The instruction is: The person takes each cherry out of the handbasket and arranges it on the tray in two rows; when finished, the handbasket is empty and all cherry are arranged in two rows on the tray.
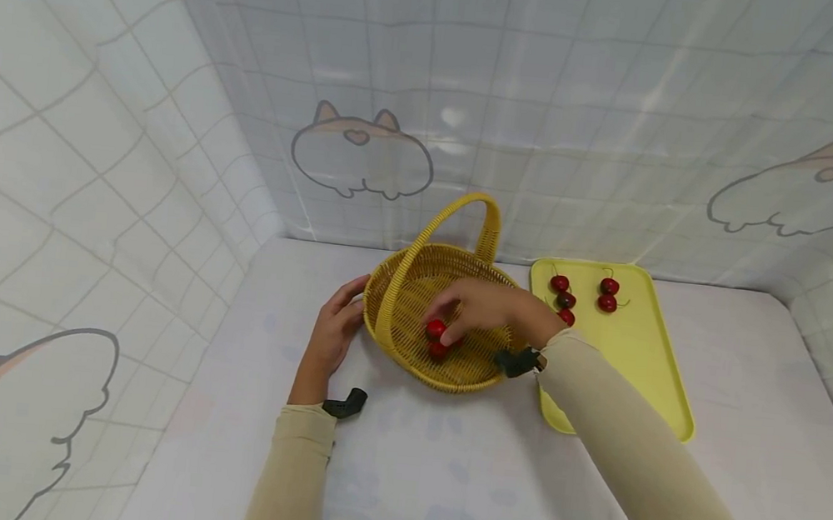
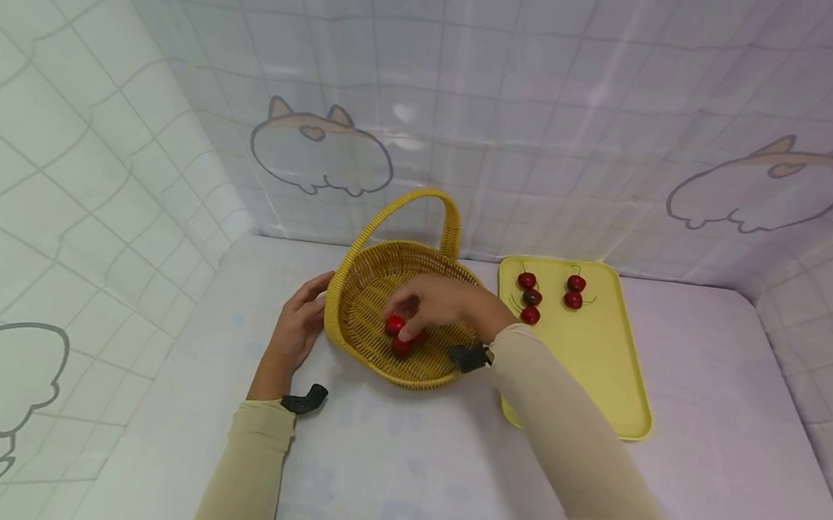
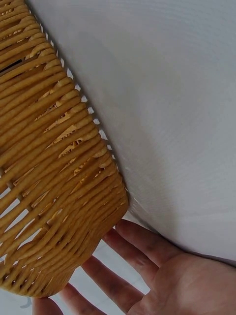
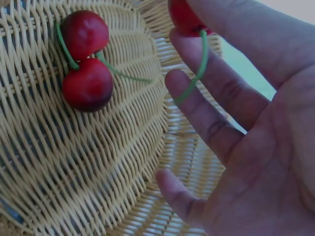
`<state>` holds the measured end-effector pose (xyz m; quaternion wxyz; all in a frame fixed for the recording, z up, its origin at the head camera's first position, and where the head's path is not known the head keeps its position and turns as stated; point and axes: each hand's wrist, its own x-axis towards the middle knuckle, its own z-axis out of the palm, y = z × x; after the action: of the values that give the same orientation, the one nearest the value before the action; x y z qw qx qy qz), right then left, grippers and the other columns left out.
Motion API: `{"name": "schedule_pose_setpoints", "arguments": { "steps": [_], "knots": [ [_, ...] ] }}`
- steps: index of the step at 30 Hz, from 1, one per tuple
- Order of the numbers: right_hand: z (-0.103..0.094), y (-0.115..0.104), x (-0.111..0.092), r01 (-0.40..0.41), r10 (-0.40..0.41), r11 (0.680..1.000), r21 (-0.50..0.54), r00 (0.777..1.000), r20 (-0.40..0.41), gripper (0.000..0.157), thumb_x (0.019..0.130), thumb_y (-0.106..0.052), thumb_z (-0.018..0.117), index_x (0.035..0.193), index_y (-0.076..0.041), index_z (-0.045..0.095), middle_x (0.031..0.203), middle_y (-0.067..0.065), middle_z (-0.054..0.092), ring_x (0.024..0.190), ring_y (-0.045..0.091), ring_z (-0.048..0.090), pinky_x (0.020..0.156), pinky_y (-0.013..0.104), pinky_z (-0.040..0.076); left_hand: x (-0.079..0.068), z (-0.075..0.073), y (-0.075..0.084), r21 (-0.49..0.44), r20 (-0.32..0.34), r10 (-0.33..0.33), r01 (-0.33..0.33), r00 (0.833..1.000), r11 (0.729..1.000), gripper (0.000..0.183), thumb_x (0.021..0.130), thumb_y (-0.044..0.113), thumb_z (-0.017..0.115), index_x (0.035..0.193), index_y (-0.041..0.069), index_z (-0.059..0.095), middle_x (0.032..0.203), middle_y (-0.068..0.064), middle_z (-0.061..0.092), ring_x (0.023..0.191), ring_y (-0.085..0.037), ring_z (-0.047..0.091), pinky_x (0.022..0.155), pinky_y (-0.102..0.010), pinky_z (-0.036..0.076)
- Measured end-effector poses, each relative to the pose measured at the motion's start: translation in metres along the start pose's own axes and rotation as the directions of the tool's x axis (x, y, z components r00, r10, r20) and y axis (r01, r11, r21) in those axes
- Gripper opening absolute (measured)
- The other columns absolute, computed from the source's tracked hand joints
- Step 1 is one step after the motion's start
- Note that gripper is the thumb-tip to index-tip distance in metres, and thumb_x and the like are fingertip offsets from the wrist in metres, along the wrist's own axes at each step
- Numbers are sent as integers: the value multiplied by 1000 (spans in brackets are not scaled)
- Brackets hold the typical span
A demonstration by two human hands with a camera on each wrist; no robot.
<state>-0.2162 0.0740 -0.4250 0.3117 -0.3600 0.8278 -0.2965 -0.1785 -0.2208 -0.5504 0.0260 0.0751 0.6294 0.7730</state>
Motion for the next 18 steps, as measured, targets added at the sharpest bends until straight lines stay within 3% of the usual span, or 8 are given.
{"name": "schedule_pose_setpoints", "arguments": {
  "steps": [6, 18],
  "knots": [
    [-3, 2, -15, 9, -7, 999, 40, 998, -62, 36, 85, -29, 84, 120, -22, 75, 110, -11, 72, 107, 15, 63, 95, 34, 52, 0, -1, 0, -4, 5, 9, -9, 1000, 1000, 47, 104, 16, 55, 150, 8, 49, 150, -7, 48, 130, -16, 54, 101, -26, 49],
    [-2, 7, -41, 74, -65, 993, 89, 993, -101, 36, 89, -29, 80, 121, -16, 72, 106, -5, 72, 96, 14, 69, 88, 34, 56, 0, 1, -1, -11, -3, 15, -15, 1000, 1000, 45, 103, 15, 56, 148, 9, 52, 149, -7, 50, 130, -18, 55, 102, -26, 50]
  ]
}}
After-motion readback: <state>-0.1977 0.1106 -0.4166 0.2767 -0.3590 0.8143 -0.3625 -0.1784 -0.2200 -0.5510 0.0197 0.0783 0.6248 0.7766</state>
